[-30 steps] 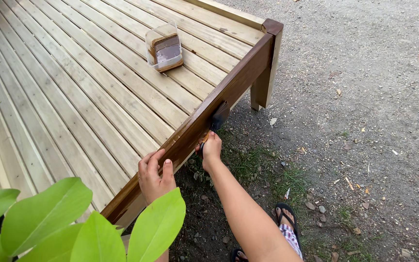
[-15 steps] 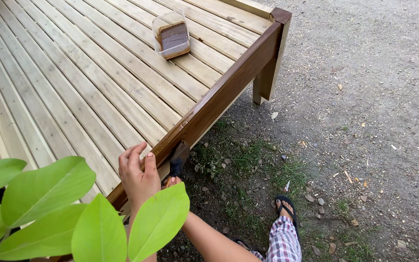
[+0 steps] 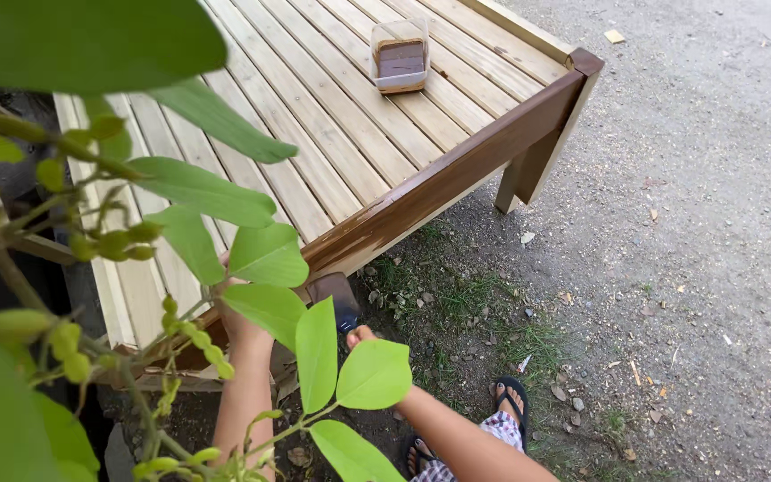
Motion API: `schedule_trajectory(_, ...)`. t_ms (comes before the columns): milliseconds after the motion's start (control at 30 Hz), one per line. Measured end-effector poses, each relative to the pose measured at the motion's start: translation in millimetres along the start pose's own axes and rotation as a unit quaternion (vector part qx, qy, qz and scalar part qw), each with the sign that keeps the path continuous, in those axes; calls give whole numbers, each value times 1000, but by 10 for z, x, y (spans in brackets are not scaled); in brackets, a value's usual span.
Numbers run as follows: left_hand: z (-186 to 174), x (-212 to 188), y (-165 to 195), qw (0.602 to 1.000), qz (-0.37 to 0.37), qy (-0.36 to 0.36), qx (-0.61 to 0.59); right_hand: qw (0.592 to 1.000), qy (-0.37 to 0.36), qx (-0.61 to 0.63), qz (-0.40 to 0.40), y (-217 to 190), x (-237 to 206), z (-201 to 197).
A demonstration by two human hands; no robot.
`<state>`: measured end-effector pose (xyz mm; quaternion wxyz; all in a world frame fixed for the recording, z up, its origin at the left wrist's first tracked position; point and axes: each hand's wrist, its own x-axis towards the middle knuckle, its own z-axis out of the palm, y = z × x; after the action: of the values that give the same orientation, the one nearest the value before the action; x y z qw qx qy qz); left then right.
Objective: The person applies a brown wood stain to the edges and side panels of a wooden bed frame using a foam brush. They repeatedly dip the brush into a plastic container of stain and work along the frame's perimeter, covering the top edge, side rails, and leg areas.
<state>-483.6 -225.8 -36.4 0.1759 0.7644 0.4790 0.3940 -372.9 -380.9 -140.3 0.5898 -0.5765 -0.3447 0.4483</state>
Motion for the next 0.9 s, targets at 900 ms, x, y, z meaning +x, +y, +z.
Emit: schedule_trajectory(900, 633, -1200, 423, 934, -233, 268, 32, 219, -336, -856, -327, -1605, 1955, -1287)
